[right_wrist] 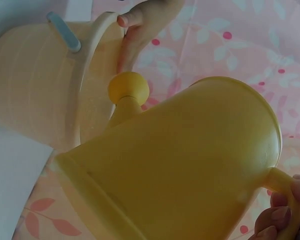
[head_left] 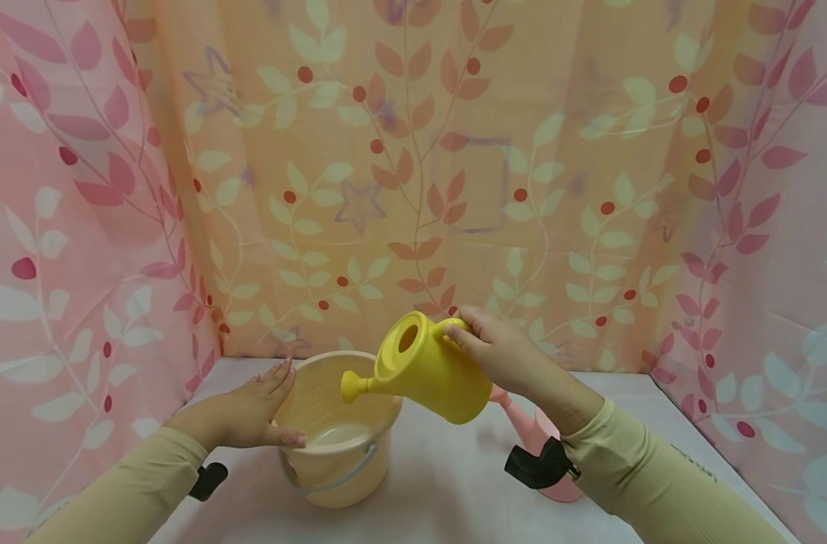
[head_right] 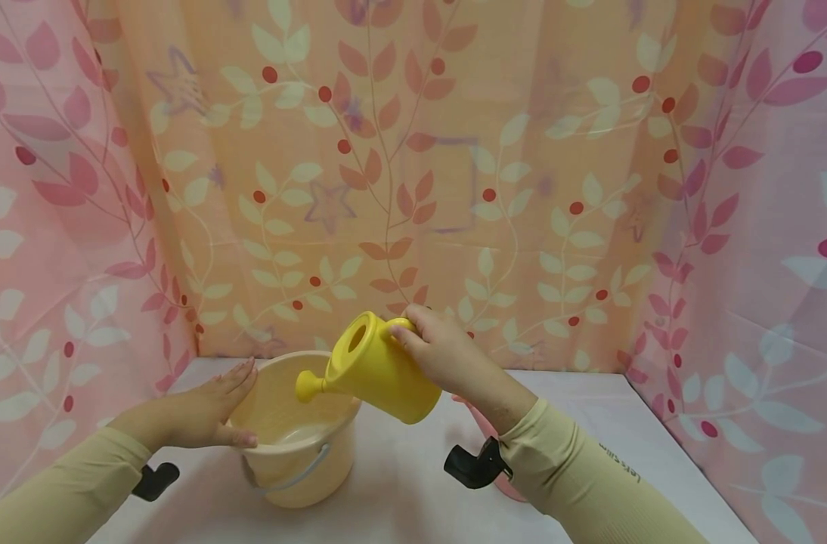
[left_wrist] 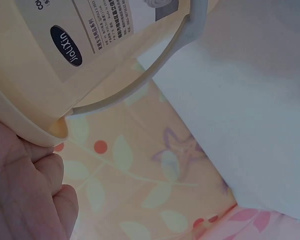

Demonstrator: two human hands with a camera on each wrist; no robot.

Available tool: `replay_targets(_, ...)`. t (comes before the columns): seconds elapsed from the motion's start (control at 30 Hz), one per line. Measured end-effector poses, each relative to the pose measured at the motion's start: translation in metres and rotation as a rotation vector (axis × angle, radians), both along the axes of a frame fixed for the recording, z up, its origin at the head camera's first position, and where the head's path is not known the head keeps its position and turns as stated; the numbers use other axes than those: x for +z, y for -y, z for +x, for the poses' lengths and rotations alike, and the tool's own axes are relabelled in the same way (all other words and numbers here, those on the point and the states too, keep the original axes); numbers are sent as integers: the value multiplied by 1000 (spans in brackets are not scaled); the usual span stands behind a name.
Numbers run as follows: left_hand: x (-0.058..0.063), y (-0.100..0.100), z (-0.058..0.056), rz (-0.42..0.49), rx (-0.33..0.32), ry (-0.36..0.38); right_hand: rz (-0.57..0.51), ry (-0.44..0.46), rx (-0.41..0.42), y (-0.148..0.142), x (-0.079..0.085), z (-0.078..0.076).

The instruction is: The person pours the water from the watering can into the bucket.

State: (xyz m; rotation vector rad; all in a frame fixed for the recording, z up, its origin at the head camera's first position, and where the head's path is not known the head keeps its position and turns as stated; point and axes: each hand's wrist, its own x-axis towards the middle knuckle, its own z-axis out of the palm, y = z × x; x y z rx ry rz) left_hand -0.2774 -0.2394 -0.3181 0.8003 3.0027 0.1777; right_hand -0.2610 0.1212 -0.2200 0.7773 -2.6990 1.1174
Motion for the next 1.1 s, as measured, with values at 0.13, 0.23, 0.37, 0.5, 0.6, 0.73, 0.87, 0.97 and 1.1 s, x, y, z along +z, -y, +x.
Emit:
replay_targets(0.13,0,0,0,-3,4,1,-1,9,-2,0,-1,0)
replay_targets(0.23,0,0,0,-8,7,1,-1,14,-6,0,-2,-1)
replay_targets(0.37,1,0,1,-13,11,4,4,3,-7,1,-3,-1)
replay_targets(0.5,2,-1,2,-16,15,10,16,-7,-5,1,-3,-1)
replay_targets(0.6,2,-1,2,-20,16,12,16,0,-4,1,-3,-1)
replay_targets(0.73,1,-1,1,-14,15,15,11,5,0,2,-2,-1)
replay_targets(0.87,-1,0,0,-13,22,11,13,4,1,2,-2,0)
replay_targets(0.97,0,0,0,-7,20,15,12,5,1,2,-2,0)
replay_targets(1.1,4,-2,3,-2,20,27,9,7,-1,3,-2,0)
